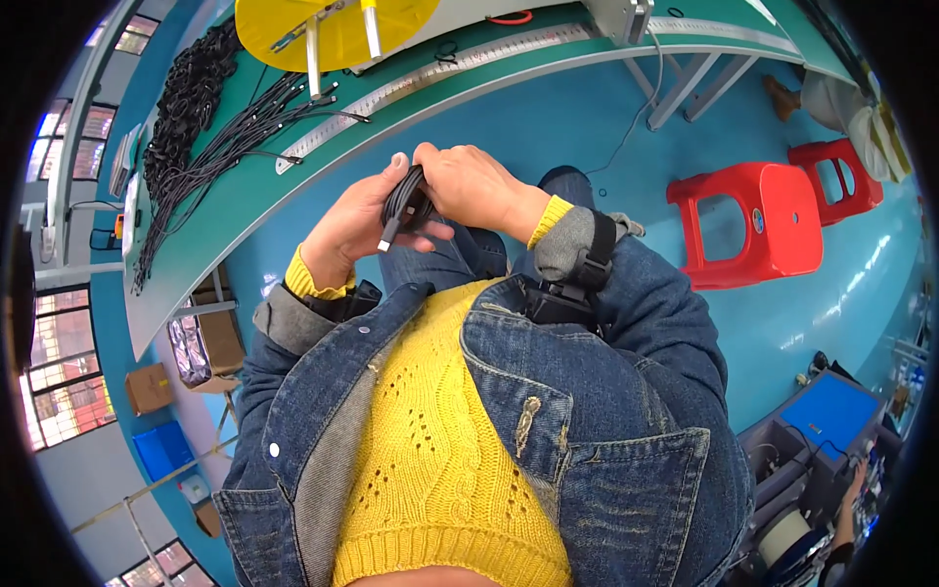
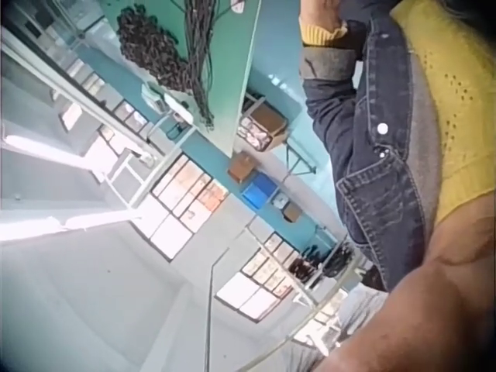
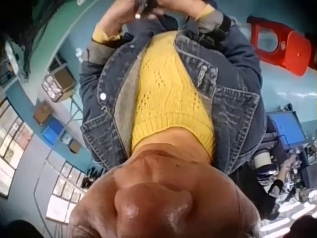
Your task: The person winds a cable around the spindles of a machine, removes the coiled cable, and secures it with a plastic tie by hand. This process is repeated for several more cables throughout the video.
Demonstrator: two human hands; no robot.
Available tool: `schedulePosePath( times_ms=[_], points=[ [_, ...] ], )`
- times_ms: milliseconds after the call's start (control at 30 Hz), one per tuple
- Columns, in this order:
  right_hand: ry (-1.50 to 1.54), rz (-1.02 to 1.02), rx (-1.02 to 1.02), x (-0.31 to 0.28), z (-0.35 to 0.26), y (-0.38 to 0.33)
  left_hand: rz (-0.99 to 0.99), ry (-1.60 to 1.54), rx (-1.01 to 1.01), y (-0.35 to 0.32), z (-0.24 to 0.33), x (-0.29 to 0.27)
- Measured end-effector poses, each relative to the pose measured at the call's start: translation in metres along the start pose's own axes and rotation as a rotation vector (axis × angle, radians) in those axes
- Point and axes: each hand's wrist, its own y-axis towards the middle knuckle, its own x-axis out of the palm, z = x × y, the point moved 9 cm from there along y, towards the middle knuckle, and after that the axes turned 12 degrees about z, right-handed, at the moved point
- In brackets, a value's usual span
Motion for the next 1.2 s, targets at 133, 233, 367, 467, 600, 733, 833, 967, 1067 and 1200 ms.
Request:
schedulePosePath(
  times_ms=[133,233,367,467,600,733,833,967,1067,1200],
  points=[
    [-0.067,-0.092,0.053,0.006,0.008,-0.007,0.027,0.174,-0.070,0.002,-0.006,0.000],
    [-0.137,-0.191,0.023,0.008,0.005,-0.010,0.026,0.230,-0.134,0.007,-0.015,-0.004],
    [-0.229,-0.347,-0.121,0.013,-0.009,-0.015,-0.100,0.497,-0.324,0.015,-0.052,-0.012],
    [-0.218,-0.405,-0.216,0.020,-0.016,-0.020,-0.164,0.347,-0.160,0.016,-0.048,-0.001],
    [0.183,0.010,-0.005,0.005,0.007,-0.017,-0.208,0.249,0.070,0.025,-0.037,0.005],
    [0.370,0.025,0.274,0.016,0.024,-0.029,-0.084,0.253,-0.260,0.023,-0.060,-0.007],
    [-0.160,-0.302,0.061,0.028,0.014,-0.033,-0.173,0.219,-0.350,0.022,-0.068,-0.007],
    [-0.191,-0.366,0.009,0.038,0.018,-0.032,-0.153,0.036,-0.301,0.013,-0.067,-0.002],
    [0.097,-0.184,0.204,0.034,0.027,-0.029,-0.151,0.083,-0.196,0.023,-0.065,-0.012],
    [0.287,-0.099,0.365,0.042,0.038,-0.038,-0.220,0.286,-0.150,0.029,-0.068,-0.021]
  ],
)
